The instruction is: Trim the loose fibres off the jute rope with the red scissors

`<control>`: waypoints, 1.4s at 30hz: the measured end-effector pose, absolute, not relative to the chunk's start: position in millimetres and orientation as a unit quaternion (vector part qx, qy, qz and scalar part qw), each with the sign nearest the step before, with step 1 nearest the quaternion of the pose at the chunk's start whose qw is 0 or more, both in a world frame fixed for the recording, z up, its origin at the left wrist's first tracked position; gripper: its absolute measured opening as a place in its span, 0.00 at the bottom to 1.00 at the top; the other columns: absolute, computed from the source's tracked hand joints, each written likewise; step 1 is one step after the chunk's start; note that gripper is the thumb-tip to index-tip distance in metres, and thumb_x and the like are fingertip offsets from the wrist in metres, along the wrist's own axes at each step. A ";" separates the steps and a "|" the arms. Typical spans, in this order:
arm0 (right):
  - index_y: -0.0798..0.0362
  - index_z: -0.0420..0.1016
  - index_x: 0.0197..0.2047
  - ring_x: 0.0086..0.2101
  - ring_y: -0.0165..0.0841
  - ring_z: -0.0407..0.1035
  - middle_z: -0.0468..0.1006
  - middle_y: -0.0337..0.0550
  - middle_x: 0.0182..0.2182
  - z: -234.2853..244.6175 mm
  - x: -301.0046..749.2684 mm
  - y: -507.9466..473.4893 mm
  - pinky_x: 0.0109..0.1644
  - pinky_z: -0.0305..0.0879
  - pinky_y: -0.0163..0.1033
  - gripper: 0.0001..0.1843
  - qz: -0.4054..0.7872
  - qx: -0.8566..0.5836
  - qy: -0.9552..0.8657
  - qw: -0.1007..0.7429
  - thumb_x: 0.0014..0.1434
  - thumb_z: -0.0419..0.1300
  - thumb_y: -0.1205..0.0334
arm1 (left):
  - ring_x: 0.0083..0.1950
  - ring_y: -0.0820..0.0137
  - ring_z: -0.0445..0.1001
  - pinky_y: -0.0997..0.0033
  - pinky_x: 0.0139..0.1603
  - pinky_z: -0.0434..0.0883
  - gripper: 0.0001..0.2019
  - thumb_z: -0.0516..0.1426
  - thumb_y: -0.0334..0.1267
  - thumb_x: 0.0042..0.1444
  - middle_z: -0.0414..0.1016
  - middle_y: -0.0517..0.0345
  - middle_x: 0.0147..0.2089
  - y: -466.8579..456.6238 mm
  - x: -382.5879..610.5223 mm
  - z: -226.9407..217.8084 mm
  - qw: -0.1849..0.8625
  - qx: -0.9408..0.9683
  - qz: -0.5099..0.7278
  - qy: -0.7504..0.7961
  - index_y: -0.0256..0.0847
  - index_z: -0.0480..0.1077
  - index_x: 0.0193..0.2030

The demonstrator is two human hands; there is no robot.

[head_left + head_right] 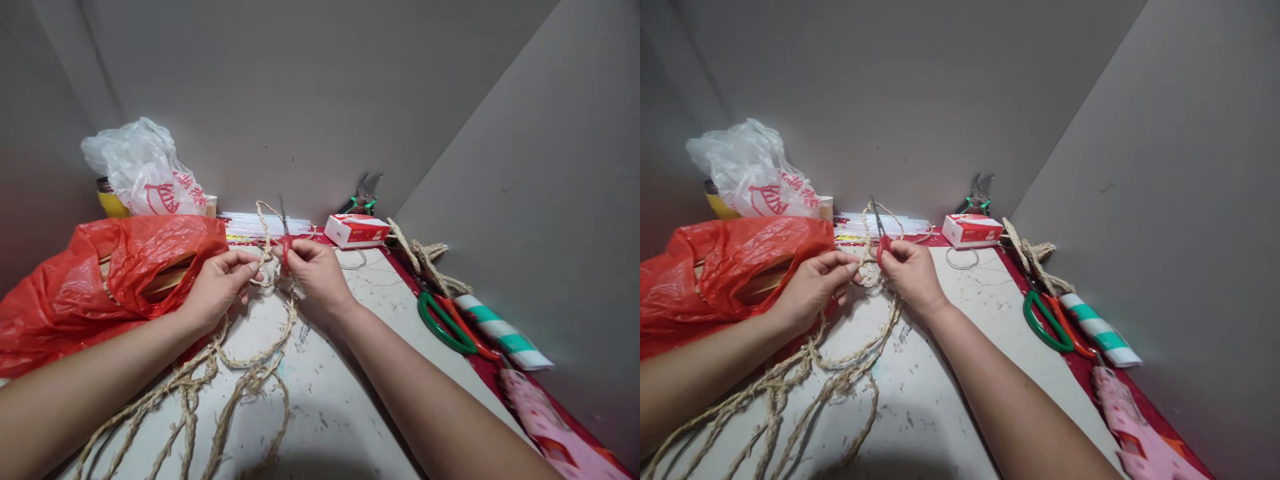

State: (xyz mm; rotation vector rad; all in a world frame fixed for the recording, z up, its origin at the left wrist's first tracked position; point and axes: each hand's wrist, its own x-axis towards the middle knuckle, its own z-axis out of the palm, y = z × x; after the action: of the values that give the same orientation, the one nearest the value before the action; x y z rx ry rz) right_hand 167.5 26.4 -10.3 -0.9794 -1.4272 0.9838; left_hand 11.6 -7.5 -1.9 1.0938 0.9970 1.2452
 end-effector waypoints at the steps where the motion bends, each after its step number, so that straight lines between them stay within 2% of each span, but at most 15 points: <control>1: 0.53 0.66 0.17 0.19 0.25 0.55 0.62 0.32 0.15 -9.1 164.8 24.3 0.23 0.50 0.33 0.20 0.443 -0.412 -0.596 0.527 0.48 0.65 0.49 | 0.17 0.80 0.62 0.80 0.17 0.60 0.07 0.64 0.36 0.47 0.73 0.58 0.25 -9.6 12.6 -0.7 0.548 0.482 0.530 0.433 0.35 0.74 0.32; 5: 0.54 0.68 0.18 0.18 0.24 0.56 0.64 0.32 0.14 -6.2 160.1 18.4 0.23 0.51 0.33 0.18 0.512 -0.394 -0.574 0.503 0.46 0.65 0.51 | 0.17 0.81 0.60 0.82 0.17 0.57 0.05 0.64 0.34 0.46 0.72 0.60 0.23 -16.8 14.7 4.4 0.507 0.507 0.542 0.439 0.36 0.76 0.31; 10: 0.54 0.67 0.18 0.19 0.24 0.56 0.65 0.32 0.14 -0.4 163.7 20.2 0.25 0.53 0.33 0.17 0.502 -0.359 -0.539 0.574 0.46 0.66 0.53 | 0.18 0.80 0.61 0.81 0.18 0.59 0.09 0.65 0.35 0.46 0.75 0.56 0.25 -22.4 16.5 7.9 0.519 0.512 0.531 0.431 0.37 0.77 0.35; 14: 0.53 0.67 0.18 0.19 0.24 0.55 0.63 0.31 0.13 8.0 166.9 20.5 0.25 0.52 0.33 0.16 0.475 -0.337 -0.524 0.621 0.47 0.66 0.54 | 0.15 0.82 0.58 0.81 0.15 0.55 0.11 0.64 0.39 0.48 0.76 0.55 0.26 -26.3 16.4 16.6 0.532 0.518 0.507 0.438 0.37 0.76 0.37; 20: 0.54 0.67 0.18 0.18 0.23 0.55 0.64 0.31 0.13 17.4 164.5 12.9 0.25 0.52 0.33 0.15 0.466 -0.314 -0.506 0.654 0.47 0.66 0.57 | 0.13 0.85 0.48 0.82 0.13 0.47 0.10 0.62 0.41 0.51 0.73 0.59 0.25 -31.4 13.3 33.3 0.693 0.446 0.387 0.414 0.37 0.74 0.38; 24: 0.54 0.69 0.19 0.18 0.22 0.55 0.64 0.30 0.13 16.9 167.0 19.2 0.24 0.51 0.32 0.13 0.488 -0.302 -0.466 0.673 0.47 0.66 0.59 | 0.13 0.84 0.50 0.82 0.13 0.44 0.14 0.59 0.46 0.54 0.73 0.55 0.23 -35.8 16.1 28.5 0.636 0.501 0.392 0.436 0.35 0.74 0.37; 26: 0.54 0.71 0.21 0.18 0.21 0.55 0.64 0.30 0.14 19.5 174.1 26.5 0.23 0.51 0.31 0.12 0.495 -0.292 -0.414 0.706 0.45 0.67 0.58 | 0.13 0.84 0.50 0.82 0.14 0.44 0.16 0.60 0.48 0.53 0.72 0.57 0.22 -37.0 17.3 23.5 0.602 0.531 0.378 0.461 0.35 0.74 0.35; 31: 0.54 0.70 0.23 0.18 0.19 0.55 0.64 0.28 0.18 35.2 205.7 45.0 0.20 0.51 0.28 0.16 0.471 -0.268 -0.292 0.788 0.37 0.72 0.58 | 0.14 0.81 0.53 0.80 0.15 0.48 0.17 0.62 0.45 0.49 0.71 0.59 0.22 -34.0 15.9 15.7 0.597 0.579 0.304 0.464 0.37 0.71 0.43; 33: 0.54 0.68 0.22 0.18 0.19 0.55 0.63 0.28 0.17 39.7 216.2 49.9 0.20 0.53 0.27 0.17 0.451 -0.257 -0.270 0.811 0.36 0.72 0.57 | 0.16 0.80 0.53 0.80 0.16 0.49 0.16 0.60 0.46 0.52 0.70 0.61 0.22 -31.8 13.7 18.2 0.556 0.630 0.263 0.475 0.37 0.70 0.42; 37: 0.54 0.67 0.22 0.17 0.19 0.55 0.63 0.28 0.16 40.6 223.3 55.0 0.19 0.53 0.27 0.17 0.433 -0.256 -0.243 0.829 0.36 0.71 0.58 | 0.24 0.74 0.64 0.76 0.25 0.59 0.12 0.51 0.45 0.58 0.68 0.60 0.24 -31.6 4.7 42.5 0.406 0.754 0.192 0.480 0.38 0.68 0.37; 38: 0.54 0.67 0.22 0.17 0.19 0.55 0.63 0.27 0.16 40.3 223.3 55.2 0.18 0.53 0.27 0.17 0.433 -0.257 -0.236 0.831 0.36 0.71 0.58 | 0.26 0.72 0.66 0.75 0.26 0.60 0.13 0.49 0.45 0.59 0.69 0.59 0.25 -32.6 1.4 52.8 0.341 0.784 0.179 0.488 0.39 0.67 0.34; 42: 0.54 0.68 0.24 0.16 0.18 0.54 0.63 0.26 0.16 43.4 224.6 51.6 0.17 0.50 0.26 0.17 0.437 -0.253 -0.210 0.837 0.35 0.71 0.59 | 0.23 0.68 0.62 0.70 0.26 0.53 0.12 0.46 0.40 0.58 0.67 0.56 0.23 -37.3 -15.6 99.0 -0.037 0.812 0.087 0.576 0.42 0.65 0.28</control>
State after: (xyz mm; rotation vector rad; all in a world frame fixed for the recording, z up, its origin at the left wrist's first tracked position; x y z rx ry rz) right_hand 224.6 51.6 43.4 -0.5349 -0.4444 0.9256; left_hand -15.6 -37.3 99.0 2.6138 1.8525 0.2786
